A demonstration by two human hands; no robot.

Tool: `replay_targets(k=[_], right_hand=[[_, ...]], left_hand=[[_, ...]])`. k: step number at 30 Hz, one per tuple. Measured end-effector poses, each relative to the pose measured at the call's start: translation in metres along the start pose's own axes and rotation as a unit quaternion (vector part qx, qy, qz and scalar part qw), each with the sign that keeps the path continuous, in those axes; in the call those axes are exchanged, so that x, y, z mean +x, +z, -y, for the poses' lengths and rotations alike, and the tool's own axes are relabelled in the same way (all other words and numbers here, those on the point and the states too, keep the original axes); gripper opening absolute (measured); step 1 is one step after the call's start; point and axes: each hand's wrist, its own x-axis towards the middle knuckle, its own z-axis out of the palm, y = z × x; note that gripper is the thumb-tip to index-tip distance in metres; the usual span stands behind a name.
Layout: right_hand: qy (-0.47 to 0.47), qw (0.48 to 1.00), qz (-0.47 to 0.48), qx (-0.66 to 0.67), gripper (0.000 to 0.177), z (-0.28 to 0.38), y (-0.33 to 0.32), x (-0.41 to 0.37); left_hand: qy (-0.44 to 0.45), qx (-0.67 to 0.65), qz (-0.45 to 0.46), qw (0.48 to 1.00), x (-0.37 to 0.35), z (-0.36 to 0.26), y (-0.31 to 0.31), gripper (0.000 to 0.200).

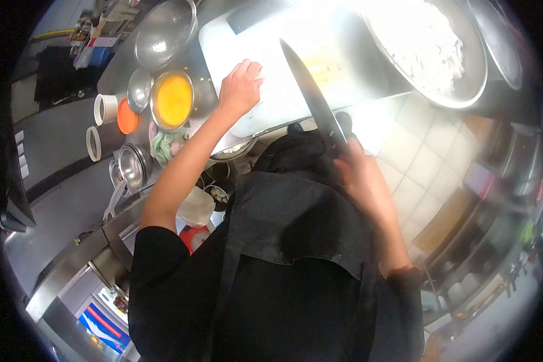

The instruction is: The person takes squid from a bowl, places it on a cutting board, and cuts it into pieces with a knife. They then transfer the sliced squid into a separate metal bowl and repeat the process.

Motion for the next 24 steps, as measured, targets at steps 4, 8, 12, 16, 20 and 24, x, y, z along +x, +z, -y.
replay_targets(k=[4, 8, 12, 16, 20, 24], right_hand=[[-0.018, 0.999, 0.028, -0.039, 0.041, -0.007, -0.023, 0.010], [-0.084, 0.992, 0.032, -0.092, 0.042, -0.012, -0.054, 0.021], [-0.093, 0.990, 0.043, -0.101, 0.042, -0.015, -0.083, 0.032], [-0.103, 0.987, 0.074, -0.095, 0.042, -0.018, -0.104, 0.046], [-0.116, 0.980, 0.116, -0.113, 0.040, -0.022, -0.117, 0.059], [-0.197, 0.964, 0.110, -0.137, 0.039, -0.030, -0.125, 0.068]], left_hand=[[-0.046, 0.039, -0.006, 0.998, -0.007, -0.031, -0.005, 0.032], [-0.069, 0.072, 0.013, 0.995, -0.005, -0.032, 0.000, 0.028], [-0.097, 0.025, 0.029, 0.995, 0.000, -0.022, -0.005, 0.027], [-0.142, -0.063, 0.040, 0.987, 0.003, -0.004, -0.006, 0.024], [-0.190, -0.049, -0.030, 0.980, -0.001, -0.009, -0.005, 0.017], [-0.204, -0.103, -0.270, 0.935, -0.010, -0.011, -0.010, 0.008]])
